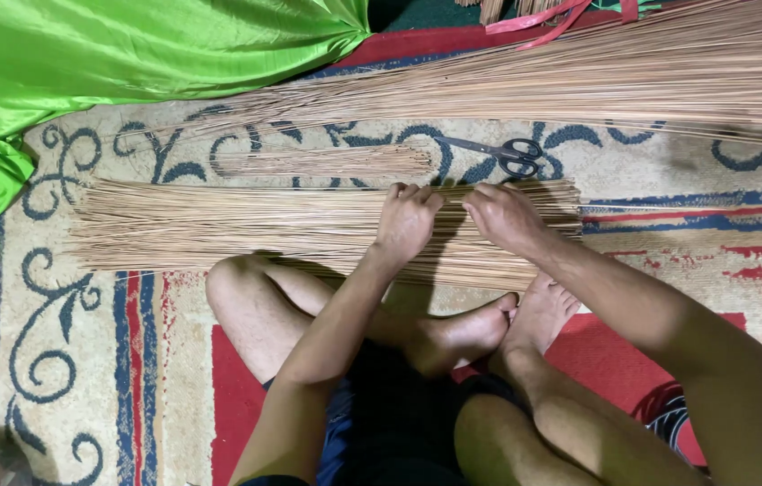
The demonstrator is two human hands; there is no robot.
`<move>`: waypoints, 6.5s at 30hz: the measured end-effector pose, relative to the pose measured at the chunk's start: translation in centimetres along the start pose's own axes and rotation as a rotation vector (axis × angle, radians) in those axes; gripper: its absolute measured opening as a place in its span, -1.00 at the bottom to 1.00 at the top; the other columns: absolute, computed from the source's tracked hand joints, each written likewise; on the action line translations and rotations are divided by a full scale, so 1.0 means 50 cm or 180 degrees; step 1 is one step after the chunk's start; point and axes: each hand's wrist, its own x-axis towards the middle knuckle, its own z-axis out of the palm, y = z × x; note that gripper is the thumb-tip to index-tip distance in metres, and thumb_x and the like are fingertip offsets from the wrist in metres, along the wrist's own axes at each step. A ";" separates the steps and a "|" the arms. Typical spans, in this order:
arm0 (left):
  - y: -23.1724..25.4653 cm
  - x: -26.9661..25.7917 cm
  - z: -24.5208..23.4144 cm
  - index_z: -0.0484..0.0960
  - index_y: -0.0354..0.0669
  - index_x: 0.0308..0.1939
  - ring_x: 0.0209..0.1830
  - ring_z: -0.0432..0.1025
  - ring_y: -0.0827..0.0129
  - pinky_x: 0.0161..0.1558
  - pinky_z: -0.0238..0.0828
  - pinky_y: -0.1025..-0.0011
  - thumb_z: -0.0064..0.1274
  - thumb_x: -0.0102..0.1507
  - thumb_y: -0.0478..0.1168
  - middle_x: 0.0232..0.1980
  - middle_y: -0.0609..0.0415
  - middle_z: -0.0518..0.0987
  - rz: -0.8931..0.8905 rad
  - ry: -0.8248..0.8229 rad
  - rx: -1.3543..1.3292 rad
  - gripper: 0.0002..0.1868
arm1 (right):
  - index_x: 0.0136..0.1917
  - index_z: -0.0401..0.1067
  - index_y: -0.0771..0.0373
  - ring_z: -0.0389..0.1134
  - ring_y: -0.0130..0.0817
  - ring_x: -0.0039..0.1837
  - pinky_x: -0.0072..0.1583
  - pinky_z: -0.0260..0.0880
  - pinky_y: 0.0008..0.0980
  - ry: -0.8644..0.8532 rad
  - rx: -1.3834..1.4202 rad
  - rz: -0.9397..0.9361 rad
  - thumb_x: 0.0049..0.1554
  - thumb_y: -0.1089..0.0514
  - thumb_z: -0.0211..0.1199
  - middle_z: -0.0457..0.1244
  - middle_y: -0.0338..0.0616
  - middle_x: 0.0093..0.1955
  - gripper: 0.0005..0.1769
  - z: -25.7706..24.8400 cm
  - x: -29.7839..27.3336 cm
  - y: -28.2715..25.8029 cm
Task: Cutting and arranging thin wooden sticks to weave a mat or bundle
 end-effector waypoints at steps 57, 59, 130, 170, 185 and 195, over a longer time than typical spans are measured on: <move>-0.070 -0.105 0.125 0.69 0.20 -0.10 -0.03 0.60 0.29 -0.08 0.50 0.31 0.05 0.35 -0.11 -0.08 0.17 0.64 -0.0421 -0.0264 -0.0140 -0.89 | -0.13 0.54 0.19 0.42 0.13 0.03 0.09 0.46 -0.04 -0.0995 0.0285 0.1267 0.00 0.25 0.28 0.32 0.08 -0.19 -0.88 -0.156 -0.228 0.193; -0.069 -0.103 0.115 0.69 0.18 -0.09 -0.02 0.60 0.28 -0.06 0.50 0.31 0.05 0.36 -0.12 -0.06 0.16 0.64 -0.0414 -0.0309 -0.0167 -0.88 | -0.12 0.55 0.18 0.43 0.12 0.03 0.10 0.46 -0.05 -0.0998 0.0251 0.1237 0.00 0.25 0.29 0.33 0.07 -0.18 -0.87 -0.151 -0.229 0.197; 0.043 0.029 -0.080 0.60 0.04 -0.21 -0.19 0.62 0.14 -0.15 0.60 0.24 0.00 0.15 -0.35 -0.12 0.18 0.58 -0.0058 -0.1088 -0.0078 -0.80 | 0.01 0.42 0.40 0.40 0.15 -0.07 -0.04 0.41 -0.13 -0.0522 0.0723 0.0246 0.20 0.30 0.08 0.25 0.08 -0.19 -0.84 -0.080 -0.005 -0.092; 0.026 -0.006 -0.073 0.62 -0.06 -0.10 -0.18 0.64 0.11 -0.09 0.61 0.19 -0.02 0.23 -0.37 0.00 -0.01 0.65 0.0117 -0.1055 -0.0414 -0.79 | 0.00 0.39 0.32 0.44 0.20 -0.21 -0.21 0.46 -0.03 -0.1033 0.0953 0.0541 0.19 0.28 0.01 0.28 0.08 -0.26 -0.84 -0.158 0.003 -0.117; -0.065 -0.050 -0.076 0.61 -0.10 0.01 -0.04 0.63 0.05 0.05 0.54 0.16 -0.10 0.28 -0.41 0.16 -0.14 0.63 -0.0269 -0.1295 -0.0557 -0.72 | -0.07 0.40 0.36 0.42 0.35 -0.12 -0.13 0.44 0.07 -0.1140 0.0860 0.0657 0.22 0.22 0.04 0.28 0.23 -0.25 -0.83 -0.167 -0.055 -0.025; 0.010 -0.018 -0.043 0.64 -0.09 -0.12 -0.18 0.64 0.09 -0.10 0.58 0.15 0.00 0.20 -0.40 -0.14 -0.04 0.67 0.0100 -0.0855 -0.0683 -0.78 | -0.01 0.37 0.31 0.43 0.28 -0.20 -0.21 0.44 0.05 -0.1099 0.0981 0.0627 0.20 0.29 0.01 0.29 0.17 -0.29 -0.86 -0.209 -0.014 -0.102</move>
